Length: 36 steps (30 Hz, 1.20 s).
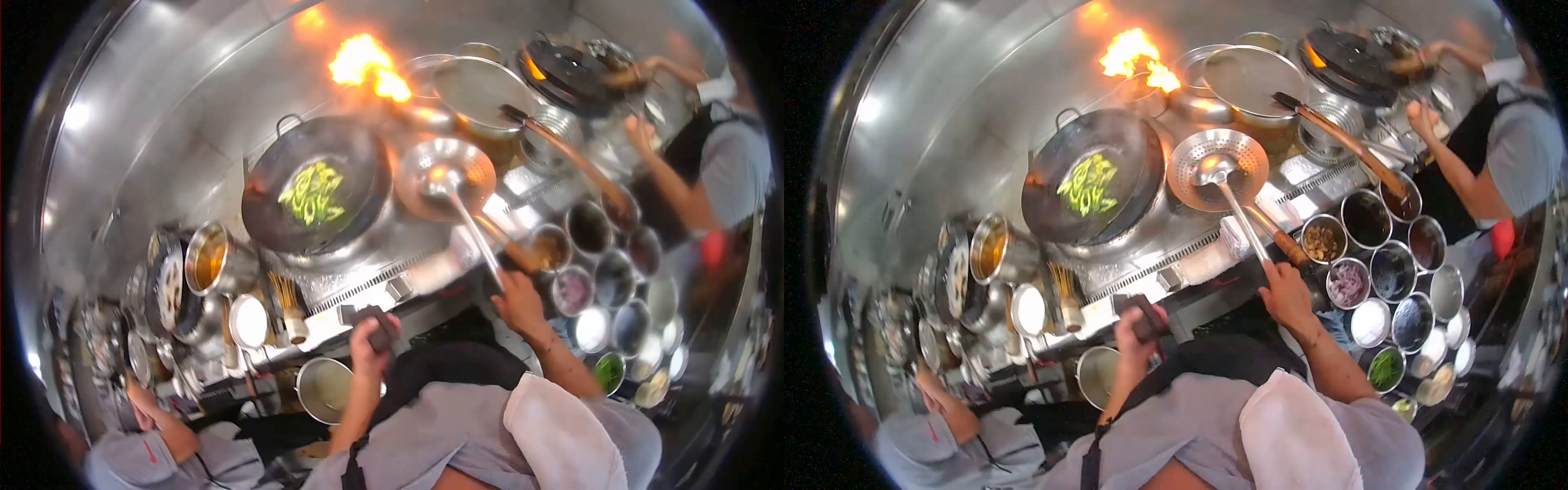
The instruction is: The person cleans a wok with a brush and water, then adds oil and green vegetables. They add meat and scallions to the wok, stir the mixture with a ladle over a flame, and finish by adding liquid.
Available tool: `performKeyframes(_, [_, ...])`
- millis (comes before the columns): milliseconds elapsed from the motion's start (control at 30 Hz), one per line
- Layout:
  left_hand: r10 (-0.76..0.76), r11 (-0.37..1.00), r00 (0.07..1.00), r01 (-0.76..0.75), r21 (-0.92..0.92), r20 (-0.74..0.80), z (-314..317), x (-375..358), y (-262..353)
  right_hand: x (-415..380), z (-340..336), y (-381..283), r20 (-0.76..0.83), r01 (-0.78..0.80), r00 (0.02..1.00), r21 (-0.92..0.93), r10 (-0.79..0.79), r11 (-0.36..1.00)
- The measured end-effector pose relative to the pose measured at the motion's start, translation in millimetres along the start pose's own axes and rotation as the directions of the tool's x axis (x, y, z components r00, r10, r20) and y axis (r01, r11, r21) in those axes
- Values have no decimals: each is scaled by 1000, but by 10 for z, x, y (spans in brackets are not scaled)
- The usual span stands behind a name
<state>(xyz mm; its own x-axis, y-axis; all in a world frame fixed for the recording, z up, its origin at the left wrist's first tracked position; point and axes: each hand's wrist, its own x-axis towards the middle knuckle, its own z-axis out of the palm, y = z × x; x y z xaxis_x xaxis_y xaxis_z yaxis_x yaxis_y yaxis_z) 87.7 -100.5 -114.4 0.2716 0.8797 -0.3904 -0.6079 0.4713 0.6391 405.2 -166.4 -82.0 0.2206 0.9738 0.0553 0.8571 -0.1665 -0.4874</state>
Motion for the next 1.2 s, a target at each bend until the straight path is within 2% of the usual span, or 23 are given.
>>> performKeyframes(67, [-193, 980, 976, 187, -65, -106, -90, -183, -304, 44, -102, -213, -93, 213, 975, 124, -202, 969])
performKeyframes(100, [-288, 956, 943, 272, -114, -165, -94, -211, -398, 74, -152, -340, 55, 179, 977, 302, -205, 936])
performKeyframes(133, [-279, 959, 944, 263, -110, -174, 2, -214, -402, 103, -178, -427, 205, 123, 949, 461, -240, 879])
performKeyframes(167, [-198, 975, 958, 214, 53, -208, 153, -269, -396, 134, 29, -440, 303, 55, 905, 611, -298, 790])
performKeyframes(200, [-114, 964, 965, 165, 210, -238, 305, -339, -400, 151, 183, -440, 449, -56, 829, 661, -335, 748])
performKeyframes(233, [-98, 968, 960, 153, 199, -261, 478, -378, -390, 193, 326, -487, 568, -139, 722, 677, -394, 722])
performKeyframes(300, [104, 872, 968, 22, 489, -229, 767, -412, -356, 206, 546, -648, 587, -238, 599, 781, -545, 578])
performKeyframes(333, [167, 774, 972, -26, 633, -164, 769, -460, -339, 208, 585, -692, 590, -232, 573, 783, -569, 577])
performKeyframes(400, [222, 831, 958, -88, 549, -183, 860, -624, -244, 240, 538, -808, 478, -276, 644, 874, -598, 400])
performKeyframes(433, [256, 874, 949, -146, 463, -184, 912, -736, -204, 283, 451, -851, 540, -412, 551, 839, -636, 355])
performKeyframes(467, [253, 920, 944, -167, 354, -211, 956, -842, -166, 313, 314, -921, 547, -439, 502, 828, -669, 348])
performKeyframes(533, [306, 902, 909, -181, 392, -284, 837, -1030, -296, 219, 321, -1012, 562, -481, 400, 801, -724, 356])
performKeyframes(600, [347, 883, 872, -179, 433, -346, 673, -1164, -486, 84, 461, -1043, 560, -234, 356, 829, -749, 509])
performKeyframes(633, [374, 881, 852, -205, 426, -365, 610, -1235, -568, 30, 468, -1052, 558, -218, 320, 830, -765, 514])
performKeyframes(700, [176, 984, 883, -155, 85, -435, 549, -1327, -644, -47, 466, -1047, 658, -261, 434, 746, -615, 613])
performKeyframes(733, [160, 986, 888, -166, 23, -432, 536, -1353, -659, -82, 430, -1051, 720, -479, 401, 692, -566, 541])
performKeyframes(767, [176, 981, 884, -192, 7, -433, 506, -1395, -639, -110, 396, -1047, 723, -460, 387, 690, -572, 560])
performKeyframes(833, [91, 996, 956, -91, 14, -280, 430, -1484, -596, -223, 323, -1035, 789, -756, 346, 554, -507, 348])
performKeyframes(867, [40, 998, 970, -49, -30, -238, 376, -1523, -574, -302, 263, -1063, 773, -782, 368, 558, -517, 277])
performKeyframes(900, [50, 997, 970, -64, -53, -237, 339, -1577, -540, -381, 219, -1097, 782, -776, 357, 553, -511, 304])
performKeyframes(967, [116, 993, 989, -115, 9, -88, 278, -1732, -485, -542, 181, -1166, 787, -813, 405, 543, -466, 211])
performKeyframes(1133, [208, 978, 978, -208, 8, 7, -96, -2093, -603, -950, 277, -1279, 770, -780, 446, 584, -457, 223])
performKeyframes(1200, [163, 986, 986, -161, -48, 33, -193, -2223, -641, -1113, 241, -1353, 784, -775, 481, 590, -392, 228])
